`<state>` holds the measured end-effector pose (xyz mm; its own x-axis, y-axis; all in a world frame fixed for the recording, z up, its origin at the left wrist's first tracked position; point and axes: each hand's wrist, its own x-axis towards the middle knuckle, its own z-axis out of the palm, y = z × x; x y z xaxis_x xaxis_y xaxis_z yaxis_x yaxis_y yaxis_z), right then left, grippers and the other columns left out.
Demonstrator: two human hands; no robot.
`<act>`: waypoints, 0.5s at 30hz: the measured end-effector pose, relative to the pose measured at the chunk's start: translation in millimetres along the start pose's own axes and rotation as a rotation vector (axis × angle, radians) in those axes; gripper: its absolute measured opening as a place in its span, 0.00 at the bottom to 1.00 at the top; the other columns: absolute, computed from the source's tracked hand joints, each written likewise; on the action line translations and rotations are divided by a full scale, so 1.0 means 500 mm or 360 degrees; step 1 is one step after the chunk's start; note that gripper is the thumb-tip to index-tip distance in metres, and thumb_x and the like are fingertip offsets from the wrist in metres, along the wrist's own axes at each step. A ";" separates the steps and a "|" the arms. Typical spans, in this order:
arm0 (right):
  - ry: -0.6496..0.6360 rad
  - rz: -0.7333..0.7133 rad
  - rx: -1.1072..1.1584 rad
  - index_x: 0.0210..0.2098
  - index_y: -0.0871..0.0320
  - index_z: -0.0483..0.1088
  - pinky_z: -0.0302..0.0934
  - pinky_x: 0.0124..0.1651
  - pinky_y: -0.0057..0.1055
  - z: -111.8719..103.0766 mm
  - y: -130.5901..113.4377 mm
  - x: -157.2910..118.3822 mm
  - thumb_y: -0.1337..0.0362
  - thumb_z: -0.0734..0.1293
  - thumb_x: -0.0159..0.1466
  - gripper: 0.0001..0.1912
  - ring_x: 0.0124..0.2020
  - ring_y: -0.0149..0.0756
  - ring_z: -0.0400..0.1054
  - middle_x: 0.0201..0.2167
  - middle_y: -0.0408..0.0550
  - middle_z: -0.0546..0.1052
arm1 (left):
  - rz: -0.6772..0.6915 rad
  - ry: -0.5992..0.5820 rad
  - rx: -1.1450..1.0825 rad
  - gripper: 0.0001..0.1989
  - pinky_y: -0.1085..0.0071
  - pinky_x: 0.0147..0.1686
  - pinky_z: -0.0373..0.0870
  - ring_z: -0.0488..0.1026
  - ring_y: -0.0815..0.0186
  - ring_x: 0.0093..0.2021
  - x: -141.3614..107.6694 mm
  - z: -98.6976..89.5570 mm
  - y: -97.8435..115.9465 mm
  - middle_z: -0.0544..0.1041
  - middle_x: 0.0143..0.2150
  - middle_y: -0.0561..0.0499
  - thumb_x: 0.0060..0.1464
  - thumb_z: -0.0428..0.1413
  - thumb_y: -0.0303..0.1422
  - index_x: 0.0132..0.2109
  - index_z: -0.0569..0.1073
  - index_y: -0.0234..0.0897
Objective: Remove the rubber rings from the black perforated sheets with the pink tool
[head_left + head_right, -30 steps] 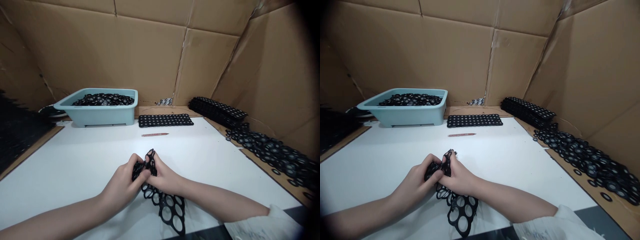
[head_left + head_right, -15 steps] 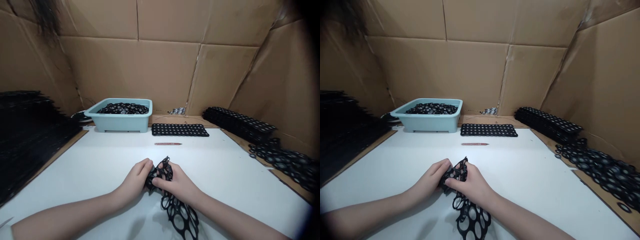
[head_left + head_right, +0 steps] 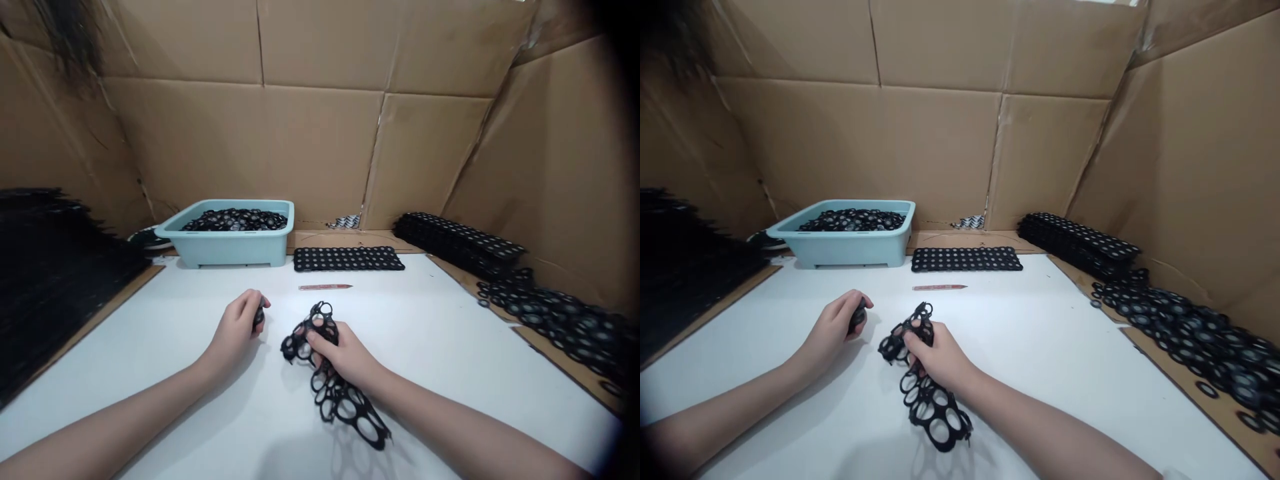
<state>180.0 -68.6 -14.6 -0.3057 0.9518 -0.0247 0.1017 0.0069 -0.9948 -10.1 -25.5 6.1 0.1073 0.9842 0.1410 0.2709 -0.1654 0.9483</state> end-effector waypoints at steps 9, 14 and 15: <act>-0.0050 -0.0125 0.0020 0.23 0.61 0.62 0.58 0.31 0.25 0.009 0.003 -0.006 0.57 0.57 0.61 0.16 0.23 0.27 0.61 0.19 0.42 0.68 | 0.1153 -0.0032 0.1278 0.08 0.73 0.27 0.62 0.69 0.68 0.25 -0.053 0.012 -0.013 0.73 0.29 0.51 0.56 0.46 0.33 0.39 0.67 0.36; -0.0139 -0.0148 0.0032 0.22 0.61 0.61 0.58 0.32 0.25 0.016 0.006 -0.005 0.60 0.57 0.62 0.15 0.23 0.26 0.61 0.18 0.42 0.67 | 0.1121 0.0016 0.1248 0.07 0.75 0.25 0.63 0.69 0.70 0.25 -0.048 0.019 -0.016 0.72 0.29 0.53 0.57 0.44 0.32 0.39 0.64 0.37; -0.0153 -0.0142 0.0020 0.21 0.61 0.60 0.58 0.32 0.25 0.017 0.006 -0.005 0.61 0.56 0.62 0.15 0.22 0.26 0.61 0.18 0.42 0.66 | 0.1172 -0.0013 0.1265 0.06 0.75 0.25 0.63 0.69 0.70 0.24 -0.050 0.021 -0.016 0.71 0.29 0.53 0.57 0.44 0.32 0.39 0.64 0.37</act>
<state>173.0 -73.4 -18.3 -0.4024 0.9138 0.0550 0.0586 0.0856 -0.9946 -5.0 -49.2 -8.0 0.5029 0.6263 0.5957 0.6796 -0.7124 0.1753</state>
